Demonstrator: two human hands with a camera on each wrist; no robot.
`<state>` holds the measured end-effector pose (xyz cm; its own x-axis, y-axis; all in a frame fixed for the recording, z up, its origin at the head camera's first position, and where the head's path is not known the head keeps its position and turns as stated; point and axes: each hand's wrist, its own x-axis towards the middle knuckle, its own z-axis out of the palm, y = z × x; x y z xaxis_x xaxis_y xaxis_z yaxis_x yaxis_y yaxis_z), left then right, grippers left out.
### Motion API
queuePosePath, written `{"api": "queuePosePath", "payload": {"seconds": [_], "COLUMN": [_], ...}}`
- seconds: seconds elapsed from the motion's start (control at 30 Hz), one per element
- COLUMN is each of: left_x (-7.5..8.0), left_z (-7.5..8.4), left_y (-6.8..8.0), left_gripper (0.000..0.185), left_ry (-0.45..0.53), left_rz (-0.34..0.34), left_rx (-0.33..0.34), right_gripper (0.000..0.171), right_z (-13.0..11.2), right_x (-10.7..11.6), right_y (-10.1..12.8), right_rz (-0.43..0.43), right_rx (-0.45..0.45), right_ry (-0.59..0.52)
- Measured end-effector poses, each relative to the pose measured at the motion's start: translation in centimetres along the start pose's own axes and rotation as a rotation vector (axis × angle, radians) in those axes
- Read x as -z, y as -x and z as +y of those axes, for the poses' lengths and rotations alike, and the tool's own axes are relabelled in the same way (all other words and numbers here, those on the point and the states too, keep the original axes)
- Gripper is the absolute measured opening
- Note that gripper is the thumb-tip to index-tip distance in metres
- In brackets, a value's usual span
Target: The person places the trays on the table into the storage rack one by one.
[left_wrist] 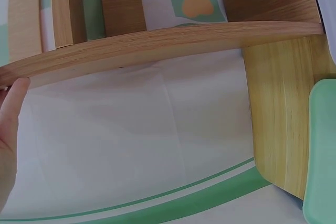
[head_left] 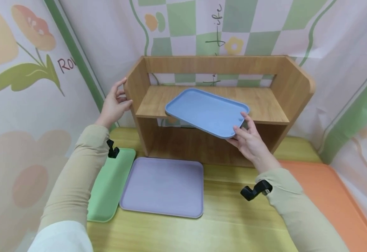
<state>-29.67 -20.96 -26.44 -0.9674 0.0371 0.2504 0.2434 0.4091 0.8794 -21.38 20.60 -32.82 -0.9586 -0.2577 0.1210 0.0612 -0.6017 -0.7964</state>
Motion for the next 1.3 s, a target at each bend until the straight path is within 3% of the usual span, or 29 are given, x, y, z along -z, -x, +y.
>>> {"api": "queuePosePath", "payload": {"seconds": [0.37, 0.6, 1.0, 1.17, 1.3], "left_x": [0.2, 0.0, -0.2, -0.2, 0.1], "left_z": [0.0, 0.1, -0.1, -0.1, 0.0], "left_y": [0.3, 0.3, 0.2, 0.2, 0.3], "left_gripper": [0.077, 0.077, 0.078, 0.077, 0.077], "left_ry": [0.001, -0.002, 0.004, 0.012, 0.006], "left_rz": [0.015, 0.019, 0.007, 0.009, 0.003], "left_rx": [-0.001, -0.005, -0.006, -0.005, -0.008], "right_gripper": [0.052, 0.056, 0.061, 0.071, 0.077], "right_z": [1.9, 3.5, 5.6, 6.2, 6.4], "right_x": [-4.6, -6.4, -9.1, -9.8, -9.9], "right_y": [-1.1, -1.9, -2.3, -2.2, -1.9], "right_rz": [0.254, 0.332, 0.283, 0.163, 0.038], "right_rx": [-0.044, -0.022, -0.033, -0.079, -0.165], "right_ry": [0.097, 0.071, 0.058, 0.095, 0.101]}}
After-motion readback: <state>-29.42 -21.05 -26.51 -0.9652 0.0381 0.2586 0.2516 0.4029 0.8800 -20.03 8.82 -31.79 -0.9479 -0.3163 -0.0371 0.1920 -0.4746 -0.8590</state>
